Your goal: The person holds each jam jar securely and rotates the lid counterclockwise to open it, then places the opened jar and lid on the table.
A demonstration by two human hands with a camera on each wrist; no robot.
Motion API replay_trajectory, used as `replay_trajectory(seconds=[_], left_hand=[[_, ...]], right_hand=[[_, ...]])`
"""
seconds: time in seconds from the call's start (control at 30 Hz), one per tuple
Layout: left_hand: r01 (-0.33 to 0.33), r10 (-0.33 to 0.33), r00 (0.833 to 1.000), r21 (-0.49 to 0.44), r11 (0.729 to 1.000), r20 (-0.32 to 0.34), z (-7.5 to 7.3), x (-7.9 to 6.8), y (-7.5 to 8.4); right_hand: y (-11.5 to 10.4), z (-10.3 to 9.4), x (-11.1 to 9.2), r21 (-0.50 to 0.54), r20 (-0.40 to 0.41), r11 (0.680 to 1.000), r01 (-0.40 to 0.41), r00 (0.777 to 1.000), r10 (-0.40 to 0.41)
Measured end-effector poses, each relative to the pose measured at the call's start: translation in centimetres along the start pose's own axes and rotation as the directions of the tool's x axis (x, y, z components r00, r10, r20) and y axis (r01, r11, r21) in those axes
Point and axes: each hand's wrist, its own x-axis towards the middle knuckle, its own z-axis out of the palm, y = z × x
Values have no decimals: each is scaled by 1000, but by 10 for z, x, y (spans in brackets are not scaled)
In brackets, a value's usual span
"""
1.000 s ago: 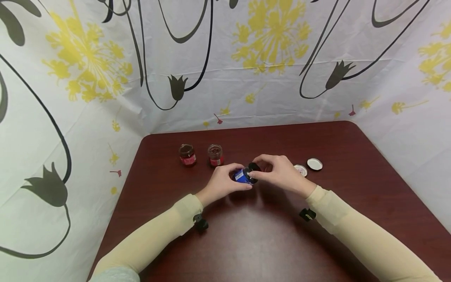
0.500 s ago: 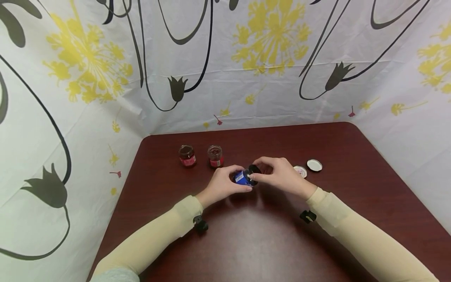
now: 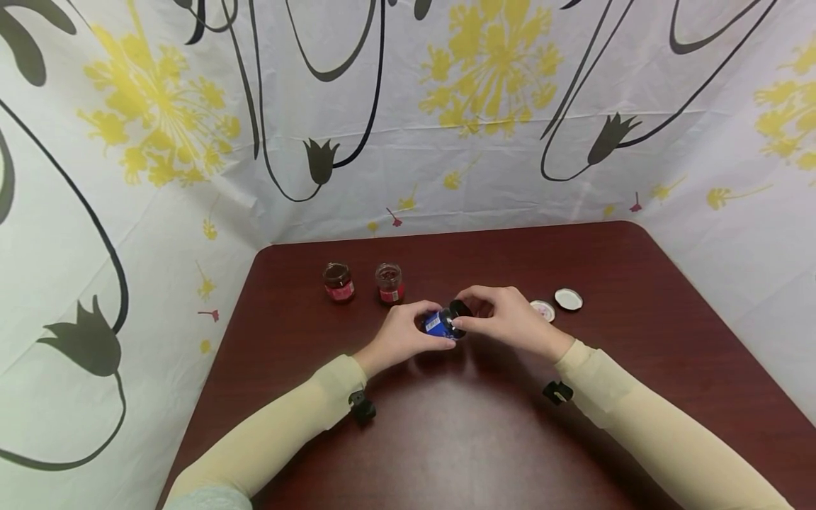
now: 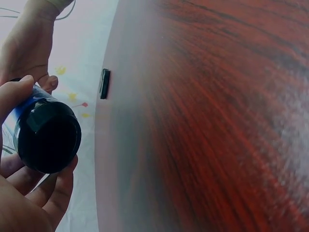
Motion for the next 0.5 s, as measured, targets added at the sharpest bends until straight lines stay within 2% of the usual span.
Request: replay_trajectory(seconds=[0.5], left_hand=[[-10,10,1000,-2,1000,-2,2,-1,0]], right_hand=[[2,0,-1,28,11,1000,-2,1000,2]])
